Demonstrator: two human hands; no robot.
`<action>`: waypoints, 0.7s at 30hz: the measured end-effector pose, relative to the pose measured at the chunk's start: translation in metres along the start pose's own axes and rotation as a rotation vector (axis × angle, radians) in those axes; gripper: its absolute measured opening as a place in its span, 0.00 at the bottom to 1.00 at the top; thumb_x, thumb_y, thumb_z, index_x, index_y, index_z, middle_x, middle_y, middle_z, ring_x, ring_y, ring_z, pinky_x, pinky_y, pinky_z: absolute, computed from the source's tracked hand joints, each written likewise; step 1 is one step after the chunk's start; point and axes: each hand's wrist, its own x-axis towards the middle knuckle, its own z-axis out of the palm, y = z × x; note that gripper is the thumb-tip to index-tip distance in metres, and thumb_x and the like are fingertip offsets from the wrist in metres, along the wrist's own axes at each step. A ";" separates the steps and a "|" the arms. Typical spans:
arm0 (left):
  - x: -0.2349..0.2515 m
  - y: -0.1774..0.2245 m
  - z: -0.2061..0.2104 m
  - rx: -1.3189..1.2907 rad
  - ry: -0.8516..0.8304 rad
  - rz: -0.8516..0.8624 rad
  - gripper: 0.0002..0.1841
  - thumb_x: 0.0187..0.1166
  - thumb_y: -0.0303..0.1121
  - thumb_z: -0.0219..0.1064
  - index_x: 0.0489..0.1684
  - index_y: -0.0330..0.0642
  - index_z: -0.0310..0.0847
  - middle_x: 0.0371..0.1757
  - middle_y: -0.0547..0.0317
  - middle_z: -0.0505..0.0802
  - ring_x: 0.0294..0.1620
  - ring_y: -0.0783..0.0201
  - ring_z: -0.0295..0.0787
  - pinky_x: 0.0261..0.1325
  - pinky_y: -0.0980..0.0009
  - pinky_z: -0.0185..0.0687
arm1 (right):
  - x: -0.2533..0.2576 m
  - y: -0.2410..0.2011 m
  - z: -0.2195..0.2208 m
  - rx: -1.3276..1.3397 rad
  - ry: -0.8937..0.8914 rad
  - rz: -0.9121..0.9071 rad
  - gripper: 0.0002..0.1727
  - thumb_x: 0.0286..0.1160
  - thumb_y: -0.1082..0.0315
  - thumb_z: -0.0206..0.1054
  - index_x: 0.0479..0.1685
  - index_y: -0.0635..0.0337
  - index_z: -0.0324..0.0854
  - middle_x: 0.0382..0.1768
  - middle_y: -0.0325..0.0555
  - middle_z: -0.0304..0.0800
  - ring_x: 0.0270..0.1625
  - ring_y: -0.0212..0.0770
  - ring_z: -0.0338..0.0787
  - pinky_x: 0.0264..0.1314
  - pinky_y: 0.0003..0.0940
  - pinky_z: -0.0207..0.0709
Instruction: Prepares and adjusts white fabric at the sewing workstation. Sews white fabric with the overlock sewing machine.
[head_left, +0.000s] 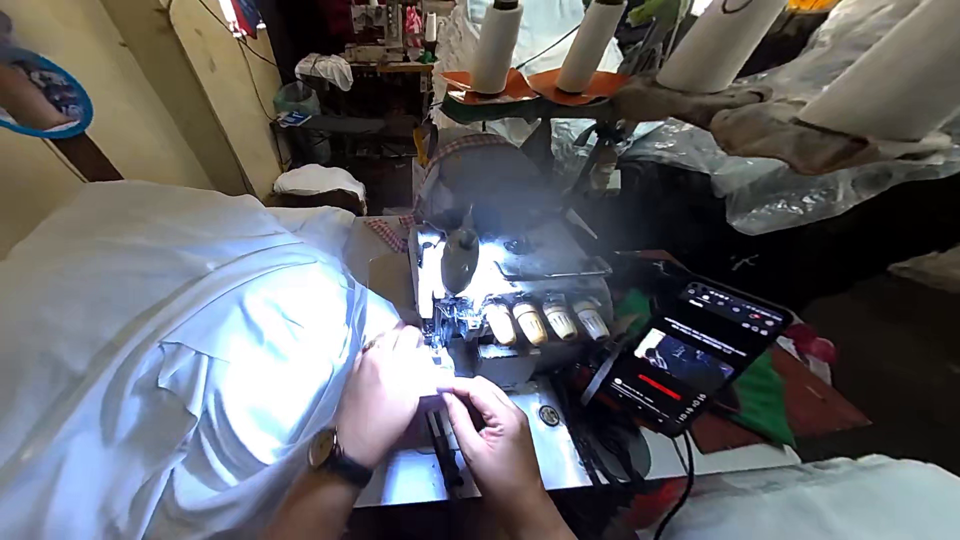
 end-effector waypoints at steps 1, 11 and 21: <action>0.014 -0.004 -0.003 -0.015 -0.046 -0.047 0.11 0.83 0.33 0.61 0.52 0.40 0.88 0.47 0.50 0.94 0.52 0.50 0.93 0.57 0.48 0.87 | 0.001 -0.001 0.000 -0.010 -0.007 0.002 0.10 0.73 0.67 0.67 0.41 0.54 0.95 0.36 0.34 0.93 0.40 0.21 0.89 0.45 0.16 0.83; 0.039 -0.035 -0.001 -0.313 0.255 -0.163 0.08 0.81 0.28 0.69 0.51 0.40 0.79 0.44 0.51 0.90 0.42 0.58 0.89 0.47 0.56 0.87 | 0.002 -0.013 -0.011 0.024 -0.054 0.043 0.10 0.74 0.67 0.66 0.42 0.57 0.93 0.41 0.35 0.94 0.40 0.19 0.89 0.45 0.14 0.84; -0.073 0.013 0.021 -0.236 0.519 0.252 0.06 0.88 0.38 0.60 0.43 0.51 0.81 0.43 0.63 0.93 0.52 0.66 0.89 0.63 0.70 0.81 | 0.001 0.001 -0.007 0.158 -0.158 -0.154 0.11 0.75 0.72 0.62 0.45 0.63 0.91 0.50 0.45 0.92 0.55 0.27 0.89 0.60 0.21 0.84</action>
